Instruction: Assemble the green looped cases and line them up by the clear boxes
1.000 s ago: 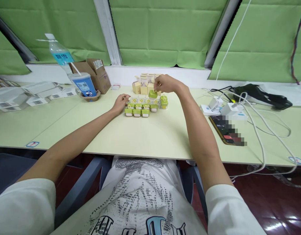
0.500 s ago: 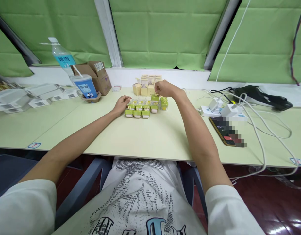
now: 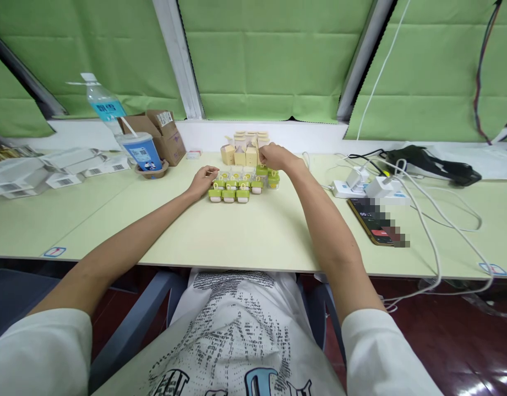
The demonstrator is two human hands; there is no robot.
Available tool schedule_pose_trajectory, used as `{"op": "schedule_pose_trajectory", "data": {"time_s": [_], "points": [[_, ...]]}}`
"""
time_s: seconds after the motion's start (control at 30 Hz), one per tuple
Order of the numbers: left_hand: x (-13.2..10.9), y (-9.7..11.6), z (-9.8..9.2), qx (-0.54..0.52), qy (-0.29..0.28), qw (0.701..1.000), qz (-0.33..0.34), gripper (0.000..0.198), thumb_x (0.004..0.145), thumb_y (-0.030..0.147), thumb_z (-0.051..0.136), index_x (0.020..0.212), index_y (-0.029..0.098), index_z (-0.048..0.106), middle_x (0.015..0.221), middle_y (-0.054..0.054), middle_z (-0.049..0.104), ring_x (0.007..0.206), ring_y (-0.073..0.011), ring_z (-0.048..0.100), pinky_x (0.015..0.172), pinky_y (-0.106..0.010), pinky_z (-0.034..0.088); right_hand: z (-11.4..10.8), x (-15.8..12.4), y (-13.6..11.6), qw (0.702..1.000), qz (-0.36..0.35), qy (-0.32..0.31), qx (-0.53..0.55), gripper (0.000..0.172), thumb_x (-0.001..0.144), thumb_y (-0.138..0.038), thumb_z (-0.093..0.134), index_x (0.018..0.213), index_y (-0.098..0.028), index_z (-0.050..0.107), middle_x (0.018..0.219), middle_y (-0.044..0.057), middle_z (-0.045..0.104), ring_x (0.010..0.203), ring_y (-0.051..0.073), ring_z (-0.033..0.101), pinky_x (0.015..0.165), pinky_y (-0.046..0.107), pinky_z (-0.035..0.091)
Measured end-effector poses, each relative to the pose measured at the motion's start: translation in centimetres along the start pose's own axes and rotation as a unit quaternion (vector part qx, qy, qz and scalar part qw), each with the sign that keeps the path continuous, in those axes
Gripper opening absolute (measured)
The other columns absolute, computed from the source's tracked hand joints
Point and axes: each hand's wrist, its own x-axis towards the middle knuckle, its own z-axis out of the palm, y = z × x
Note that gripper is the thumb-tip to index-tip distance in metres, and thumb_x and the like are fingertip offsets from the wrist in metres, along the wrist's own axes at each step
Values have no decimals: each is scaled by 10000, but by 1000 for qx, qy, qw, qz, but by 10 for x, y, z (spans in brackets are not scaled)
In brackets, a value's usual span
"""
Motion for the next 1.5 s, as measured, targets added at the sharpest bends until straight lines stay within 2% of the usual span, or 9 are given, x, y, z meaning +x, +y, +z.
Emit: {"op": "schedule_pose_trajectory", "data": {"time_s": [0.47,0.83,1.03,1.2,1.5], "points": [[2,-2,1,-3,-2,1000,-3,146,1014,295,647,1092,220,746,1275,-100,707,1093,-228,685,991,-384,628,5,-1,-4,1000,-5,-15,-25,309,921,-102,628,1151,-206,805,1178,145,823,998,290,722,737,342,441],[4,-4,3,5,0,1000,-2,177,1030,288,613,1090,209,760,1319,-115,702,1121,-237,686,1011,-404,626,8,0,-3,1000,-12,-24,-7,322,974,-129,647,1248,-213,792,1268,144,821,1059,283,739,793,324,482],[3,-4,2,5,0,1000,-1,176,1027,294,610,1091,220,757,1279,-105,716,1100,-234,675,994,-394,633,11,3,-2,998,-26,-60,20,479,965,-241,794,1441,-195,764,1361,132,823,1120,260,758,872,310,556],[2,-2,1,5,-1,1000,0,155,1020,309,639,1073,222,756,1257,-96,713,1082,-230,672,992,-387,631,14,6,1,997,-30,-64,30,528,908,-242,875,1428,-192,801,1368,127,828,1163,275,764,966,329,580],[3,-2,1,15,0,1000,1,155,1036,278,626,1070,217,764,1272,-107,710,1097,-242,694,1031,-409,619,16,5,4,996,-36,-53,56,526,919,-249,879,1434,-183,796,1318,131,837,1118,251,774,966,312,573]]}}
